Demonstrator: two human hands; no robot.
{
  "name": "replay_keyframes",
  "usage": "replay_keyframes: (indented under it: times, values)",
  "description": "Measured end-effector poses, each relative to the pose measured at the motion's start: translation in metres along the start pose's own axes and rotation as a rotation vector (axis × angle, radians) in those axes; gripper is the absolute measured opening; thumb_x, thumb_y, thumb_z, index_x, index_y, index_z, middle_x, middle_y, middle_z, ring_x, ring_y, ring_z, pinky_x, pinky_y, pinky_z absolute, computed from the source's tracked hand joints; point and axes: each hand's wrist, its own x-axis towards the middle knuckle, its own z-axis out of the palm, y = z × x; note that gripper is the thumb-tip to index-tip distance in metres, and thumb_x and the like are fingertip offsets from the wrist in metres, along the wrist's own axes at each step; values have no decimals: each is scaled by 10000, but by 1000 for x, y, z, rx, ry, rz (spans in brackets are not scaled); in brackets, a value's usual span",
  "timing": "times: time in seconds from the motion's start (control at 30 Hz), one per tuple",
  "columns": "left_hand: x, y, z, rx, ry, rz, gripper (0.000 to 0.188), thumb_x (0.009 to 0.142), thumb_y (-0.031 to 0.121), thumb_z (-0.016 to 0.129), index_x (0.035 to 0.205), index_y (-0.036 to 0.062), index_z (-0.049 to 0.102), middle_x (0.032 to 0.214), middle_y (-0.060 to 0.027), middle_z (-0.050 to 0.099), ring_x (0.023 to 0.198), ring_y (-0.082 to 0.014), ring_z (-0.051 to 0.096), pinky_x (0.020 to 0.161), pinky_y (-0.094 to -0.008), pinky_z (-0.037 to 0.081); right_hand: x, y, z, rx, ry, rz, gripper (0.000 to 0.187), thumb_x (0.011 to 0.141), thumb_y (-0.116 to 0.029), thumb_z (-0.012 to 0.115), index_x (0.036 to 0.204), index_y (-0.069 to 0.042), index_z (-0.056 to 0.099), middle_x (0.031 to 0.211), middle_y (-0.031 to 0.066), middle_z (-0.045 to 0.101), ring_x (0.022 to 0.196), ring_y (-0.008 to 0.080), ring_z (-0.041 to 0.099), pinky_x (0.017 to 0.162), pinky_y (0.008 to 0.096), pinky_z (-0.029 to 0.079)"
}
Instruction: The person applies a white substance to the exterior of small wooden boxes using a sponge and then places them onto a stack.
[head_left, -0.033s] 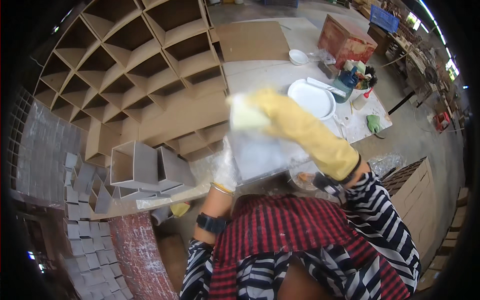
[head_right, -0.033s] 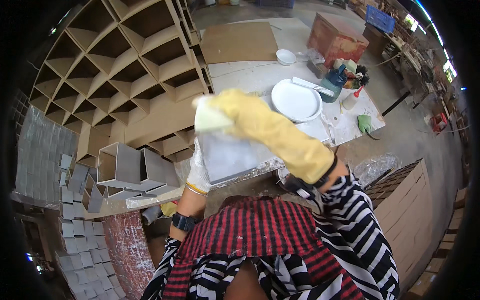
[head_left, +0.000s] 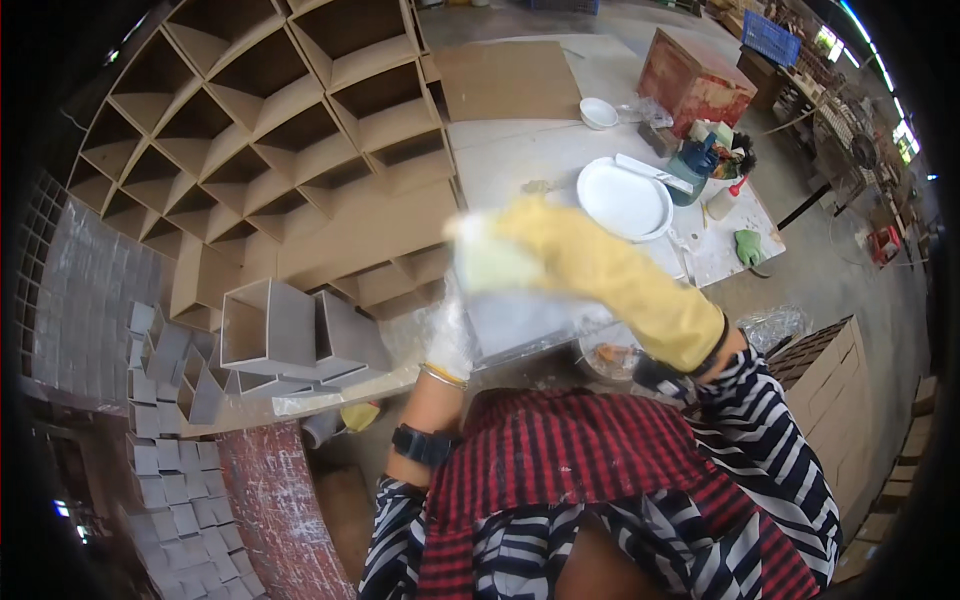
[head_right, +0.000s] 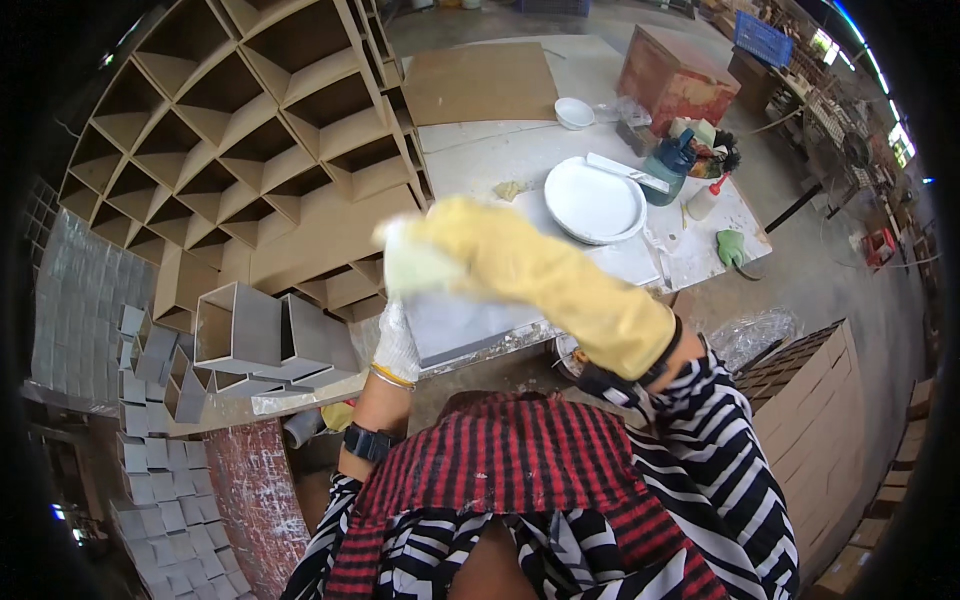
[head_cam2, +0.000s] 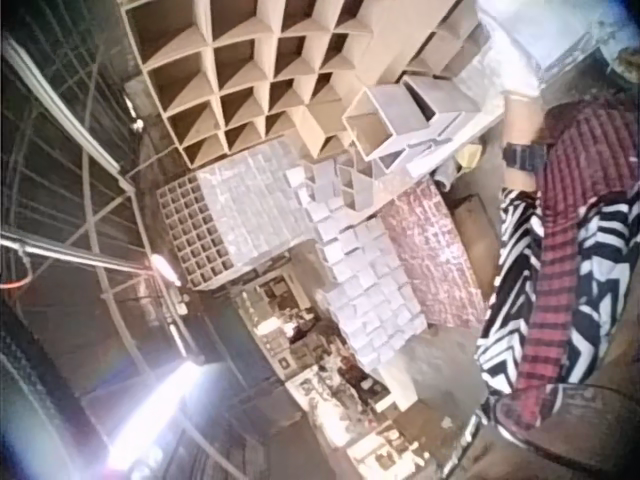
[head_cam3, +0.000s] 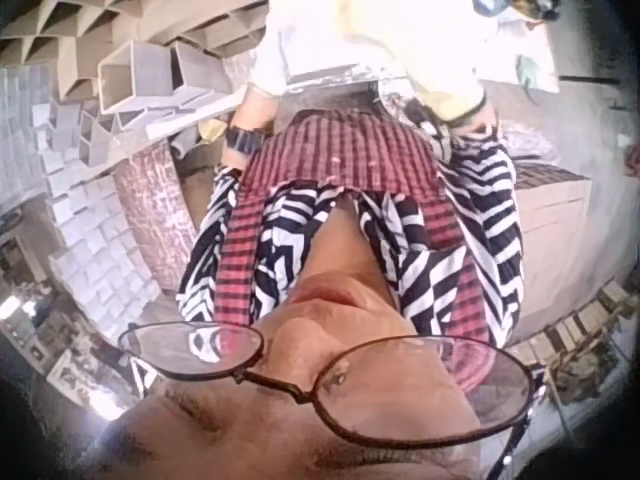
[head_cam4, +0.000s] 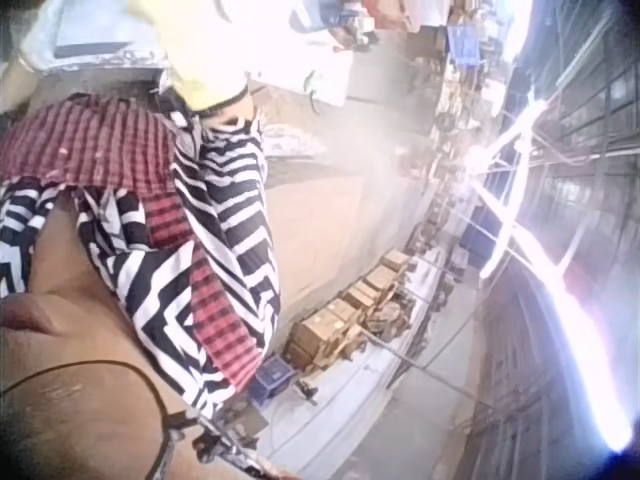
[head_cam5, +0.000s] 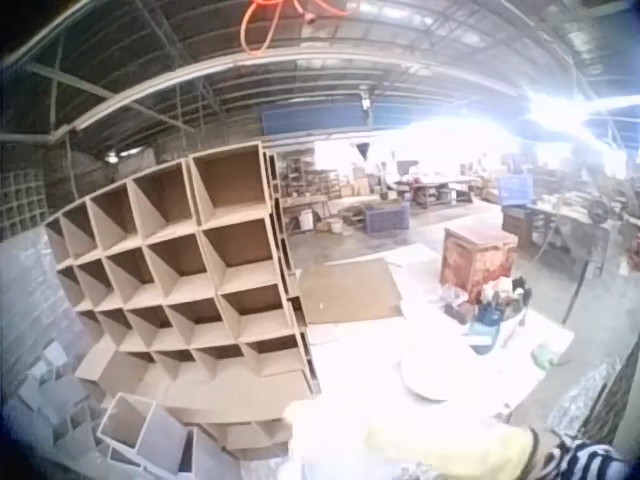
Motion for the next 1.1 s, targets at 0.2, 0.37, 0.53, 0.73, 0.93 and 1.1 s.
replay_keyframes:
  times: [0.2,0.37,0.53,0.73,0.93,1.1]
  values:
    - [36,-34,-60,201,10,105,482,895,283,616,1262,16,456,1052,-57,614,941,-178,602,795,-334,522,17,9,15,52,-272,-14,613,699,-130,706,1279,-200,519,988,108,612,905,333,586,769,432,488]
    - [3,-9,11,112,-40,-45,586,943,515,460,1268,29,481,1143,-110,598,1013,-212,587,878,-352,489,9,27,-1,-125,177,35,593,695,-148,702,1266,-152,539,966,123,627,871,343,591,798,420,484]
    - [11,-1,-22,41,-99,-153,663,947,576,357,1316,34,448,1259,-125,538,1127,-253,538,958,-381,463,-23,-18,8,75,-189,-173,657,713,-158,693,1336,-141,485,822,116,581,824,313,566,761,396,469]
    - [14,-13,-29,-132,-34,-156,585,961,487,425,1311,19,461,1286,-138,534,1150,-269,536,967,-396,465,-25,23,0,-51,-82,-64,643,720,-203,702,1330,-193,498,809,110,570,837,310,569,740,401,464]
    - [0,-3,-22,-29,144,-118,478,948,374,452,1247,10,529,1206,-165,589,1084,-316,580,945,-442,472,-28,36,-11,-15,179,324,635,742,-190,715,1335,-190,490,1124,154,572,1064,311,548,926,368,434]
    - [2,-5,-28,-181,-32,-17,445,926,330,481,1208,-7,549,1189,-172,597,1074,-325,587,936,-443,478,-39,19,-15,672,358,525,688,711,-151,740,1346,-108,477,1282,100,521,1181,199,487,1001,321,374]
